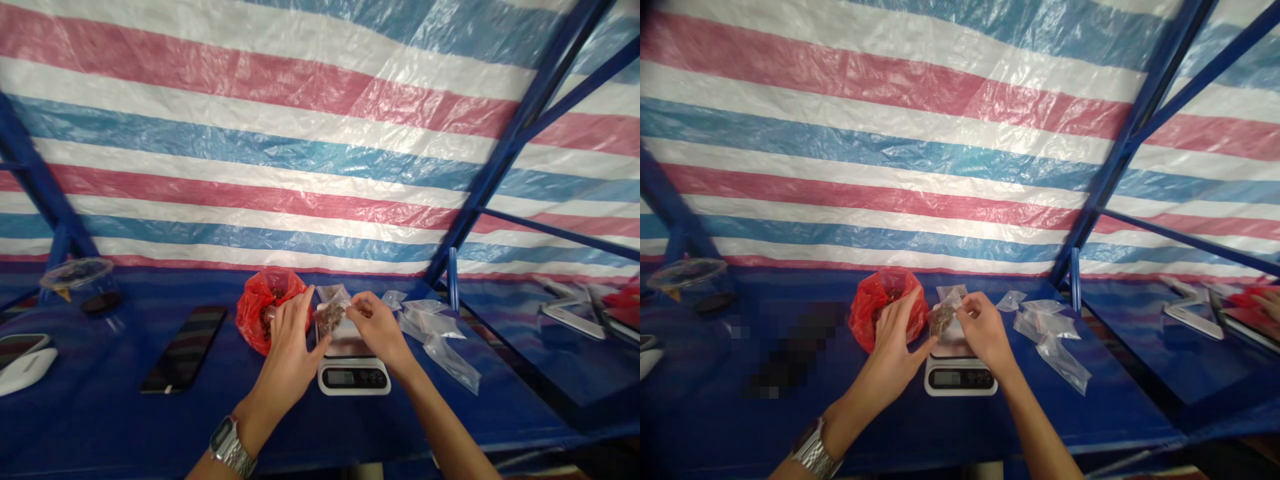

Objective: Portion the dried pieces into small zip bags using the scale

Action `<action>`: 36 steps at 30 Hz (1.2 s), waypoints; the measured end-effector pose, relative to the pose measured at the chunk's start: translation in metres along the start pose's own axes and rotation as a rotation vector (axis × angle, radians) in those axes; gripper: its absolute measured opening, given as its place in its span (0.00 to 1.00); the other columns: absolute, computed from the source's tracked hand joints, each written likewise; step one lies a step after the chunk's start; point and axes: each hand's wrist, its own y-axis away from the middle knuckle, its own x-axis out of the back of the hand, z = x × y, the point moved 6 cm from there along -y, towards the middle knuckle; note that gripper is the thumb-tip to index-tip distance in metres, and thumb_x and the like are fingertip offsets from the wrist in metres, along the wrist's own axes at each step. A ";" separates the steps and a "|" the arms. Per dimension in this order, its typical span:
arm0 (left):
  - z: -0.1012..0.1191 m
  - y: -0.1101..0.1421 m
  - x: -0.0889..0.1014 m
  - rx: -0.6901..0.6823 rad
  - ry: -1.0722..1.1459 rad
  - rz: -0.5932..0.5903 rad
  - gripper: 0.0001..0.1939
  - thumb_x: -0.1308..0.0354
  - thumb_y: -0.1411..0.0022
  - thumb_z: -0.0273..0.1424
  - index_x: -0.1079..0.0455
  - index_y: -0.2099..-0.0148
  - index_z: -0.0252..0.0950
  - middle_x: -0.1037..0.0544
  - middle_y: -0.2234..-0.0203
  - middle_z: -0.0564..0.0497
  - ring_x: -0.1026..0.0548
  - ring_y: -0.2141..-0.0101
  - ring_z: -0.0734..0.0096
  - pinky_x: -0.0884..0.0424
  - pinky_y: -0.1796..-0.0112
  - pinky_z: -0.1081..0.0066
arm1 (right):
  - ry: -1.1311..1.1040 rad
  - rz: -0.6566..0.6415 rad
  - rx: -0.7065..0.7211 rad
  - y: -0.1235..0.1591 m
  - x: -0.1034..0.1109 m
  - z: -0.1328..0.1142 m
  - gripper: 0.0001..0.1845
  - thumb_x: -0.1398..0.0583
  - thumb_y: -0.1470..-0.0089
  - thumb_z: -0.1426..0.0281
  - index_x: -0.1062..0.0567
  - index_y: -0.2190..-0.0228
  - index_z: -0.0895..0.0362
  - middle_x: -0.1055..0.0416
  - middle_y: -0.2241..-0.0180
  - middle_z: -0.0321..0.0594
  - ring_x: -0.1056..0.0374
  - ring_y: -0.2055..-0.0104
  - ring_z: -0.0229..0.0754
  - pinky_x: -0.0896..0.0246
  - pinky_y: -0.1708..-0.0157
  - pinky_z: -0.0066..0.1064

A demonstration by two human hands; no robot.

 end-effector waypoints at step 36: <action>-0.006 0.014 0.022 -0.282 -0.308 0.146 0.16 0.47 0.29 0.29 0.33 0.41 0.43 0.28 0.50 0.46 0.29 0.48 0.57 0.32 0.46 0.59 | 0.233 0.075 0.139 0.030 0.071 0.026 0.12 0.42 0.35 0.63 0.20 0.63 0.54 0.25 0.66 0.40 0.28 0.61 0.45 0.35 0.57 0.35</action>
